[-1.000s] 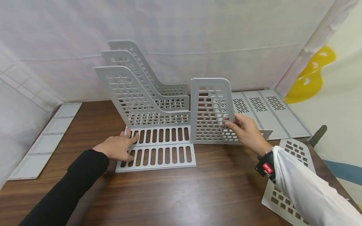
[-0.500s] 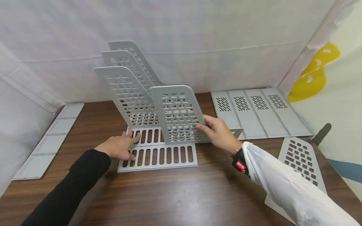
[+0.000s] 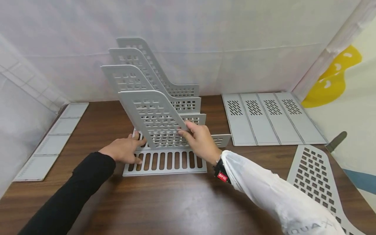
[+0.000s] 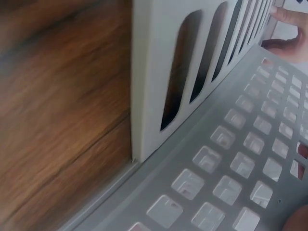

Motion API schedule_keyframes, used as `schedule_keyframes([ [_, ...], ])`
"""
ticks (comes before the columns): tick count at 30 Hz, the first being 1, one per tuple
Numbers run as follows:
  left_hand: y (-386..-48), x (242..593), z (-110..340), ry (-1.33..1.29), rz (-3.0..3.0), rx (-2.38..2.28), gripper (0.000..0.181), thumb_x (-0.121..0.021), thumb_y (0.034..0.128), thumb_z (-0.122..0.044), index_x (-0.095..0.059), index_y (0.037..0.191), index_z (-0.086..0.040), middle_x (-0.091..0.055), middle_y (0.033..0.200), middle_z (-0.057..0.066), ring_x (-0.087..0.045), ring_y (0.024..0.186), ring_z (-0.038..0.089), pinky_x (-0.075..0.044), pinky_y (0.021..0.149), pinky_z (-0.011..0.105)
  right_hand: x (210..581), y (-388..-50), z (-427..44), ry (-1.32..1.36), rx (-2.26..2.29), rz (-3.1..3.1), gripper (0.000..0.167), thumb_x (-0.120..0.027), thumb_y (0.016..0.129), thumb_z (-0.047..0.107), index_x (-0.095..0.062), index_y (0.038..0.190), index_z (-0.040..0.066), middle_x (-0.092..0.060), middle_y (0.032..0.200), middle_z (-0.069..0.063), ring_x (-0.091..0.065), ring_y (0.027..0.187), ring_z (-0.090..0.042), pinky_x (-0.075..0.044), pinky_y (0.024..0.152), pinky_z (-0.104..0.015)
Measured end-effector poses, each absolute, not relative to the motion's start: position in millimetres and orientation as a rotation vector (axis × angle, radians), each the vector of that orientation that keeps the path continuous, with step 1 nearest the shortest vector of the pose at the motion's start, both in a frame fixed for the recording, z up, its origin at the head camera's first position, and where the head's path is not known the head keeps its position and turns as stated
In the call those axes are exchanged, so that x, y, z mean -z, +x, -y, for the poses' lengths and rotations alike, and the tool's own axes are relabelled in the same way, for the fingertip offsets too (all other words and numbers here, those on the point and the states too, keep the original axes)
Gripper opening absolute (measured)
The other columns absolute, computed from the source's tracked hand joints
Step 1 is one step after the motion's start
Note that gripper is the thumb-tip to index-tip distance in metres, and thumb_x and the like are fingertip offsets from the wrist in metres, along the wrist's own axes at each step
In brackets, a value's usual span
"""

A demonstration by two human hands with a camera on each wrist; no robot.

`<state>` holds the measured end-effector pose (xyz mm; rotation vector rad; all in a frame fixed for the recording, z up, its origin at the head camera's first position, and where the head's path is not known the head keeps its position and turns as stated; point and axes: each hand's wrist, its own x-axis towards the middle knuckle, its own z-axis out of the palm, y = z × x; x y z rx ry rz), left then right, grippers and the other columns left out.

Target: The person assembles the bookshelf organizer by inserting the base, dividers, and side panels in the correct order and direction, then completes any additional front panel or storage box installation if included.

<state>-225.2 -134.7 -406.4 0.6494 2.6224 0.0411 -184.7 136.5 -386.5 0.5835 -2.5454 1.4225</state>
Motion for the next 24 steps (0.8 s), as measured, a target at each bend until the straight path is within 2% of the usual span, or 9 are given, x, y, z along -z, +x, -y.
schedule_keyframes([
  [4, -227, 407, 129, 0.646, -2.607, -0.047, 0.088, -0.071, 0.0824, -0.037, -0.024, 0.151, -0.009, -0.012, 0.155, 0.032, -0.022, 0.141, 0.05, -0.033, 0.107, 0.06, 387, -184, -136, 0.59, -1.386, 2.546, 0.023, -0.06, 0.091, 0.006, -0.064, 0.113, -0.001, -0.072, 0.103, -0.018, -0.071, 0.086, -0.025, -0.057, 0.068, -0.024],
  [7, -227, 407, 127, 0.647, -2.599, -0.056, 0.086, -0.069, 0.0829, -0.035, -0.023, 0.151, -0.008, -0.011, 0.155, 0.032, -0.021, 0.141, 0.05, -0.039, 0.102, 0.059, 384, -182, -140, 0.625, -1.345, 2.574, 0.028, -0.06, 0.091, 0.007, -0.061, 0.119, 0.0, -0.071, 0.108, -0.018, -0.071, 0.09, -0.026, -0.057, 0.072, -0.025],
  [10, -227, 406, 126, 0.653, -2.594, -0.075, 0.085, -0.066, 0.0834, -0.032, -0.022, 0.152, -0.007, -0.009, 0.155, 0.032, -0.02, 0.141, 0.051, -0.044, 0.095, 0.057, 377, -175, -150, 0.707, -1.138, 2.57, 0.046, -0.062, 0.091, 0.012, -0.05, 0.134, 0.002, -0.063, 0.126, -0.017, -0.066, 0.108, -0.027, -0.054, 0.089, -0.032],
  [12, -227, 405, 127, 0.664, -2.594, -0.095, 0.085, -0.064, 0.0836, -0.032, -0.021, 0.152, -0.007, -0.009, 0.155, 0.032, -0.02, 0.141, 0.051, -0.046, 0.091, 0.055, 372, -166, -162, 0.785, -0.946, 2.493, 0.051, -0.064, 0.089, 0.012, -0.047, 0.136, 0.001, -0.059, 0.13, -0.017, -0.061, 0.114, -0.029, -0.05, 0.097, -0.038],
  [15, -228, 403, 129, 0.711, -2.591, -0.132, 0.084, -0.064, 0.0836, -0.034, -0.022, 0.152, -0.007, -0.008, 0.154, 0.033, -0.019, 0.14, 0.052, -0.05, 0.084, 0.052, 369, -149, -187, 0.932, -0.668, 2.369, 0.042, -0.066, 0.083, 0.006, -0.058, 0.123, 0.0, -0.065, 0.116, -0.012, -0.061, 0.107, -0.025, -0.05, 0.094, -0.038],
  [17, -229, 402, 134, 0.734, -2.581, -0.18, 0.082, -0.063, 0.0844, -0.036, -0.024, 0.151, -0.006, -0.008, 0.154, 0.034, -0.017, 0.14, 0.053, -0.05, 0.084, 0.054, 375, -138, -203, 1.066, -0.511, 2.396, 0.031, -0.067, 0.08, 0.006, -0.067, 0.111, 0.005, -0.068, 0.103, -0.005, -0.062, 0.095, -0.018, -0.053, 0.085, -0.034],
  [18, -229, 402, 137, 0.739, -2.572, -0.218, 0.081, -0.063, 0.0852, -0.036, -0.025, 0.15, -0.006, -0.008, 0.153, 0.035, -0.015, 0.14, 0.054, -0.049, 0.086, 0.055, 379, -133, -209, 1.137, -0.427, 2.449, 0.028, -0.068, 0.08, 0.008, -0.069, 0.107, 0.008, -0.068, 0.101, -0.002, -0.063, 0.093, -0.015, -0.053, 0.082, -0.032],
  [21, -229, 400, 146, 0.743, -2.559, -0.32, 0.079, -0.063, 0.0867, -0.041, -0.03, 0.148, -0.003, -0.011, 0.153, 0.036, -0.016, 0.139, 0.055, -0.042, 0.097, 0.06, 399, -120, -220, 1.303, -0.144, 2.654, 0.036, -0.069, 0.083, 0.023, -0.066, 0.118, 0.014, -0.064, 0.12, -0.006, -0.062, 0.109, -0.018, -0.053, 0.091, -0.034],
  [24, -228, 396, 150, 0.738, -2.583, -0.395, 0.08, -0.063, 0.0866, -0.048, -0.035, 0.146, -0.003, -0.025, 0.151, 0.031, -0.028, 0.138, 0.05, -0.037, 0.104, 0.059, 415, -112, -222, 1.362, 0.03, 2.775, 0.054, -0.066, 0.087, 0.035, -0.052, 0.137, 0.017, -0.047, 0.144, -0.014, -0.05, 0.13, -0.028, -0.045, 0.103, -0.043],
])
